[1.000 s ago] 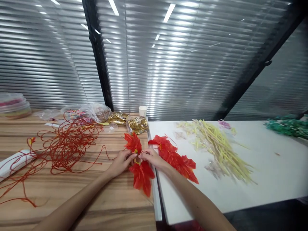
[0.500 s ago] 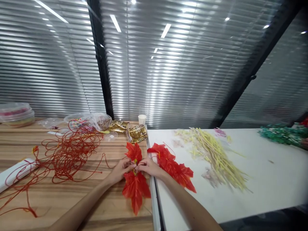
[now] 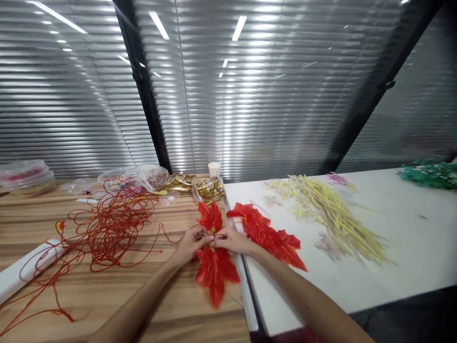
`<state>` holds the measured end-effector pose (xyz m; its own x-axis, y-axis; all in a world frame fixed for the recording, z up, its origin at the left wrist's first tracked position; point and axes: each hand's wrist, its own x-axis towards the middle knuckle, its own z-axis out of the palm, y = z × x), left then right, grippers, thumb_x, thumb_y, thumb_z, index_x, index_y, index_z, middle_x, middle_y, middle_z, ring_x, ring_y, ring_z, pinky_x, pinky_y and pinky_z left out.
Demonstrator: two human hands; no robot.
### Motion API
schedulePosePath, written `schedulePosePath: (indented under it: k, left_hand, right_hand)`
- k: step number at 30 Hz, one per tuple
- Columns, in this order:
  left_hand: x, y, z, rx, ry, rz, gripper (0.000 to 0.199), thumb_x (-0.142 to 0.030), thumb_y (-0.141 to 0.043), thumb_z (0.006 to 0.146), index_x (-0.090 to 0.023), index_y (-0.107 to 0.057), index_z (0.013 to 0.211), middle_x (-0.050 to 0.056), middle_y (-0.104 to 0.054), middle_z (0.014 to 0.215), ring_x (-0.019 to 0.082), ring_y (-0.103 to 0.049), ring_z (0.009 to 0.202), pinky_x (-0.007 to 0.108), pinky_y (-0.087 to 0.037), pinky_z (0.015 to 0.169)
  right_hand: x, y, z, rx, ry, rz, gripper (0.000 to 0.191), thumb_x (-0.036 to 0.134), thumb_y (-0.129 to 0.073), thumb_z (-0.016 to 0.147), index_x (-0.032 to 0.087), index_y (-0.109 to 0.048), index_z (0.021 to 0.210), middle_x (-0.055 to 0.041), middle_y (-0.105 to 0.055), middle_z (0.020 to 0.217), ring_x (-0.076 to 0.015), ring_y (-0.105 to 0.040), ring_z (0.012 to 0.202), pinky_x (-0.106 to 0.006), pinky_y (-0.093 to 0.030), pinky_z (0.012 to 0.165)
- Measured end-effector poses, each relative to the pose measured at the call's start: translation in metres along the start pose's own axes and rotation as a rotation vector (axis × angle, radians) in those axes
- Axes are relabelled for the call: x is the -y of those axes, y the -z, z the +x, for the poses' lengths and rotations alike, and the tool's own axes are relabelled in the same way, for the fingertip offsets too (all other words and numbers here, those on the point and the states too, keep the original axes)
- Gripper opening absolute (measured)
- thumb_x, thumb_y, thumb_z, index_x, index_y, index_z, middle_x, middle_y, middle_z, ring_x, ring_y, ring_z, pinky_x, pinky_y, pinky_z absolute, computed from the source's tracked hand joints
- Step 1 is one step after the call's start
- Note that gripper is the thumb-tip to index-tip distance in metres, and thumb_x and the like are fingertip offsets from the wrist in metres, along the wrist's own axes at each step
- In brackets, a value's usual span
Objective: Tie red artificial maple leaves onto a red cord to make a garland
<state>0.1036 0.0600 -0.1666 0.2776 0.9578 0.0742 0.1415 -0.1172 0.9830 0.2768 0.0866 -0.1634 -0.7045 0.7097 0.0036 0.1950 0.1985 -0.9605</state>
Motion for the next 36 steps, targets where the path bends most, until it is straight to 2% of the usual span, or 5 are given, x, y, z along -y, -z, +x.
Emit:
schedulePosePath:
  k: [4, 12, 23, 32, 36]
  left_hand:
    - [-0.004, -0.005, -0.002, 0.033, 0.033, 0.068, 0.027, -0.039, -0.063, 0.069, -0.013, -0.057, 0.069, 0.003, -0.06, 0.063, 0.012, -0.053, 0.056, 0.024, -0.04, 0.055]
    - [-0.002, -0.006, -0.005, 0.013, 0.004, 0.037, 0.022, -0.035, -0.065, 0.067, -0.014, -0.059, 0.07, 0.002, -0.059, 0.064, 0.012, -0.053, 0.057, 0.024, -0.04, 0.053]
    - [0.0, -0.002, -0.003, -0.018, -0.002, 0.022, 0.015, -0.026, -0.069, 0.062, -0.014, -0.06, 0.065, 0.002, -0.061, 0.062, 0.013, -0.055, 0.058, 0.024, -0.042, 0.056]
    - [-0.006, 0.006, -0.005, -0.06, 0.025, 0.061, 0.02, -0.03, -0.07, 0.06, -0.013, -0.061, 0.062, 0.002, -0.061, 0.06, 0.011, -0.052, 0.05, 0.022, -0.041, 0.049]
    - [-0.006, 0.007, -0.003, -0.091, 0.014, -0.025, 0.021, -0.031, -0.069, 0.062, -0.013, -0.059, 0.058, 0.001, -0.059, 0.053, 0.011, -0.051, 0.047, 0.022, -0.04, 0.049]
  right_hand:
    - [0.002, 0.005, -0.003, 0.011, -0.013, 0.01, 0.019, 0.027, -0.051, 0.071, 0.014, -0.054, 0.057, 0.0037, -0.045, 0.051, -0.0063, -0.034, 0.046, -0.021, -0.023, 0.043]
    - [0.0, -0.002, -0.004, 0.024, -0.004, -0.09, 0.032, 0.028, -0.05, 0.071, 0.017, -0.033, 0.046, 0.0065, -0.026, 0.047, -0.0053, -0.022, 0.046, -0.023, -0.017, 0.045]
    - [0.007, -0.002, -0.004, 0.017, -0.008, 0.03, 0.026, 0.028, -0.052, 0.071, 0.014, -0.051, 0.05, 0.0043, -0.042, 0.047, -0.0064, -0.032, 0.046, -0.022, -0.023, 0.048]
    - [0.0, -0.004, 0.001, -0.144, -0.064, 0.119, 0.013, 0.019, -0.05, 0.068, 0.014, -0.052, 0.056, 0.0038, -0.049, 0.051, -0.0067, -0.04, 0.049, -0.02, -0.028, 0.049]
    - [-0.001, -0.003, 0.0, -0.089, -0.026, 0.14, 0.02, 0.024, -0.054, 0.071, 0.014, -0.053, 0.053, 0.0033, -0.049, 0.052, -0.0064, -0.04, 0.049, -0.02, -0.029, 0.05]
